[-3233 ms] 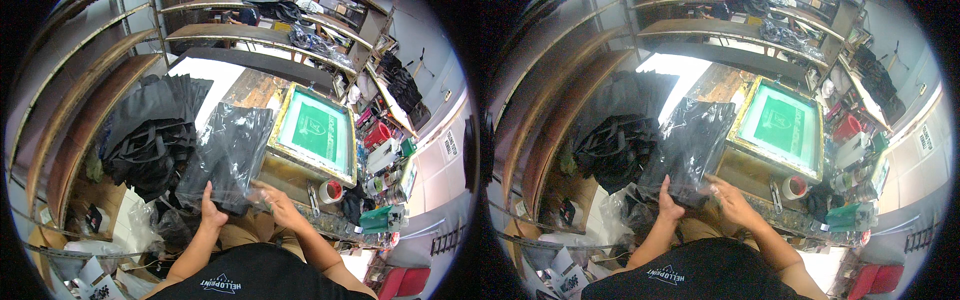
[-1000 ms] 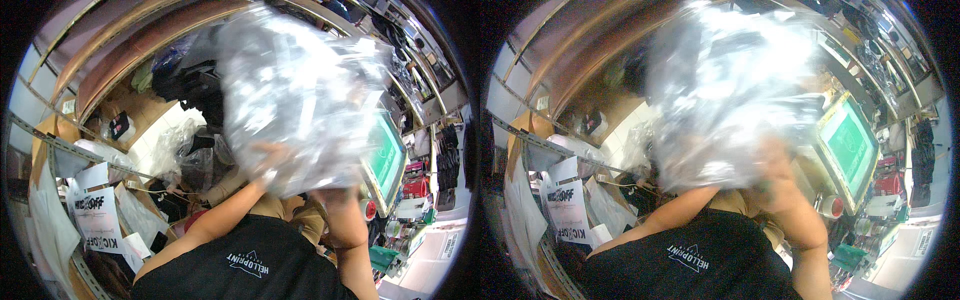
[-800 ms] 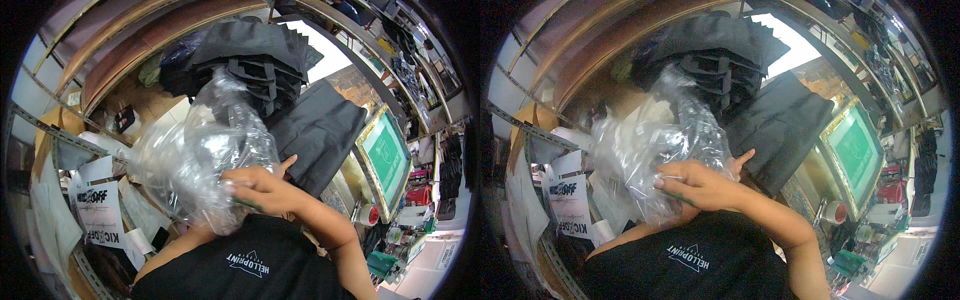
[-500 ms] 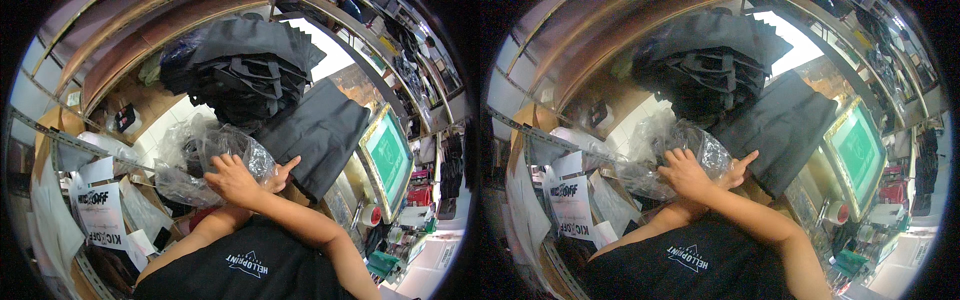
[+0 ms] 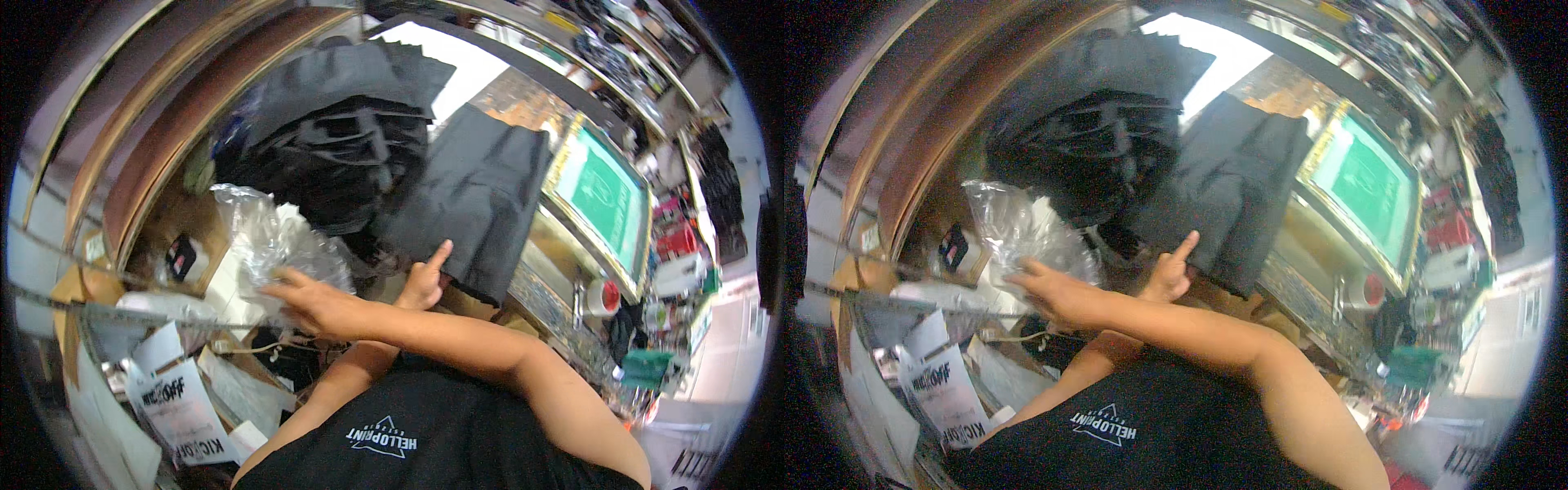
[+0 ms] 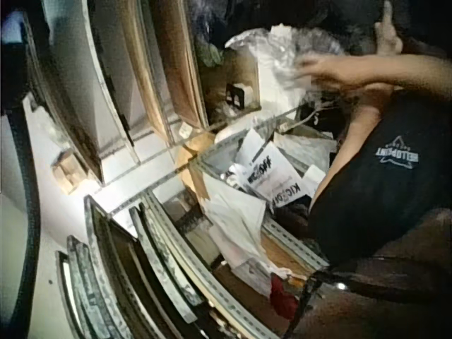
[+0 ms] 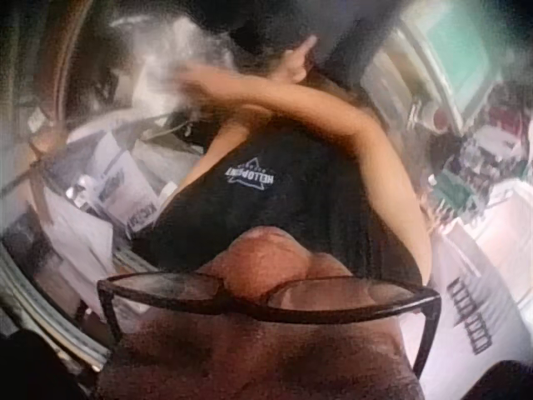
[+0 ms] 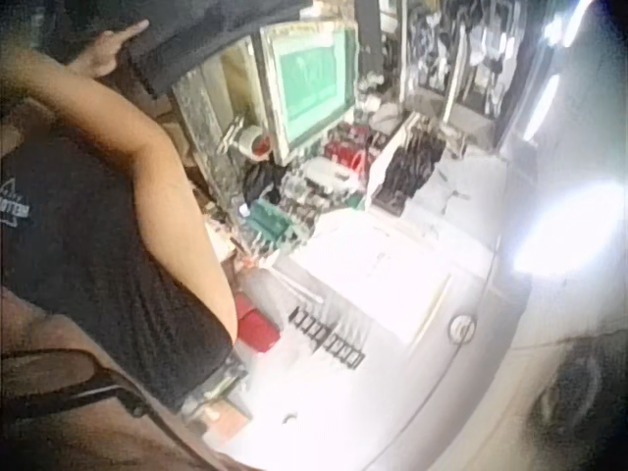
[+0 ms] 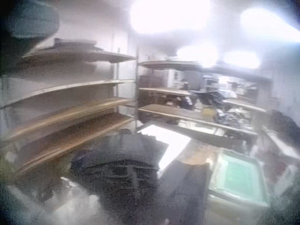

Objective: The person picks up black tote bags from a stack on a workbench, turns them over, and places one of the bags into a clear plastic sleeve.

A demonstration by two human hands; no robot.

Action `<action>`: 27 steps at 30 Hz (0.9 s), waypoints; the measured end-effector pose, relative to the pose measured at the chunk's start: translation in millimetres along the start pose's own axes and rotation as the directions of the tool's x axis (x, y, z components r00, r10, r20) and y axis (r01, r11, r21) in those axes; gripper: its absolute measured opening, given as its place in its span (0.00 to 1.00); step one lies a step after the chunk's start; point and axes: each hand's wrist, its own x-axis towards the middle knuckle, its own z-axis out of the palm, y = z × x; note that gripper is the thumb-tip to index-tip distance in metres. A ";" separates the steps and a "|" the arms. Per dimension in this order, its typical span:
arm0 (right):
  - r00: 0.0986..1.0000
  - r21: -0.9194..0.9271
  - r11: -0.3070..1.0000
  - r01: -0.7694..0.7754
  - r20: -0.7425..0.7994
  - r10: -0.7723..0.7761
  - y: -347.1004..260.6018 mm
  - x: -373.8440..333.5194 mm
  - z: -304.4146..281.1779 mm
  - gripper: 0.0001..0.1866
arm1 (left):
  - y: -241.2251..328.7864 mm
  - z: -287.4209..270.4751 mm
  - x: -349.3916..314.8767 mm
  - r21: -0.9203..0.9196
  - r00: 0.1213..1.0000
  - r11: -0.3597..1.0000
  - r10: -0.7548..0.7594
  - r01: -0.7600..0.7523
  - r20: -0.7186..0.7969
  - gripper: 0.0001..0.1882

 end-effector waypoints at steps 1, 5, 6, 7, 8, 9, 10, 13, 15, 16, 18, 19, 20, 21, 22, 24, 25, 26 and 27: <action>0.990 -0.248 0.968 0.034 0.143 0.002 12.6 -3.0 -0.3 0.34 | 4.4 4.8 -5.2 0.030 0.999 0.999 -0.018 0.020 -0.051 0.21; 0.819 -0.440 0.896 -0.061 0.491 0.296 -18.0 -19.2 -37.0 0.35 | -2.1 -11.9 11.1 0.003 0.998 0.998 0.056 -0.056 0.020 0.18; 0.875 -0.389 0.919 -0.067 0.420 0.241 -12.5 -37.3 -43.6 0.34 | -6.6 -16.5 19.2 -0.024 0.995 0.996 0.085 -0.083 0.056 0.19; 0.922 -0.342 0.937 -0.069 0.338 0.192 -1.6 -66.2 -49.1 0.32 | -10.6 -16.0 24.7 -0.021 0.994 0.996 0.090 -0.088 0.065 0.19; 0.958 -0.290 0.955 -0.056 0.254 0.134 -0.7 -91.7 -56.5 0.31 | -12.7 -15.8 27.5 -0.019 0.993 0.995 0.101 -0.100 0.066 0.19; 0.957 -0.312 0.947 -0.074 0.245 0.156 -12.5 -107.6 -73.0 0.28 | -11.4 -17.5 28.9 -0.040 0.993 0.993 0.112 -0.111 0.040 0.24; 0.958 -0.334 0.938 -0.095 0.226 0.178 -27.6 -124.7 -95.4 0.25 | -3.6 -8.9 17.8 0.005 0.998 0.998 0.057 -0.057 0.016 0.25; 0.915 -0.274 0.873 -0.404 -0.103 0.391 -75.0 -189.7 -148.5 0.16 | 11.5 15.3 -3.7 0.002 0.990 0.997 -0.072 0.072 0.121 0.28; 0.755 -0.013 0.819 -0.573 -0.398 0.521 -86.2 -226.7 -172.3 0.13 | 3.2 1.4 13.9 -0.085 0.982 0.995 0.070 -0.055 0.174 0.26; 0.564 0.253 0.747 -0.615 -0.521 0.641 -86.6 -249.3 -178.3 0.13 | 6.0 10.1 8.7 -0.082 0.978 0.993 0.101 -0.087 0.183 0.25; 0.345 0.231 0.787 -0.572 -0.802 0.487 -50.5 -303.0 -188.8 0.12 | 17.0 27.3 -3.7 -0.113 0.982 0.990 0.100 -0.083 0.161 0.24; 0.200 0.503 0.769 -0.394 -0.770 0.606 -54.6 -301.9 -187.0 0.21 | 21.7 33.7 -7.7 -0.166 0.972 0.978 0.153 -0.124 0.175 0.22; 0.230 0.629 0.718 -0.298 -0.683 0.693 -46.1 -303.0 -190.2 0.26 | 26.8 28.6 -0.9 -0.218 0.969 0.972 0.137 -0.091 0.206 0.21; 0.265 0.741 0.642 -0.195 -0.591 0.762 -33.3 -306.0 -190.4 0.31 | 34.6 16.9 10.1 -0.259 0.964 0.965 0.112 -0.048 0.240 0.21; 0.310 0.832 0.547 -0.093 -0.498 0.810 -31.0 -302.0 -191.7 0.36 | 40.4 25.0 10.0 -0.297 0.956 0.955 0.082 0.005 0.280 0.20; 0.393 0.886 0.461 -0.050 -0.407 0.825 -5.8 -282.2 -188.5 0.54 | 47.6 40.6 -2.8 -0.249 0.957 0.963 0.162 -0.101 0.240 0.21; 0.490 0.916 0.401 0.010 -0.354 0.797 13.9 -272.5 -191.8 0.59 | 50.6 42.6 -3.5 -0.249 0.960 0.965 0.141 -0.079 0.243 0.21; 0.472 0.942 0.326 0.084 -0.325 0.819 19.2 -249.4 -194.6 0.60 | 54.8 41.0 -5.9 -0.252 0.962 0.965 0.130 -0.068 0.240 0.21; 0.458 0.956 0.252 0.152 -0.294 0.839 20.7 -223.9 -200.0 0.61 | 55.4 41.6 -9.9 -0.243 0.961 0.966 0.144 -0.085 0.238 0.21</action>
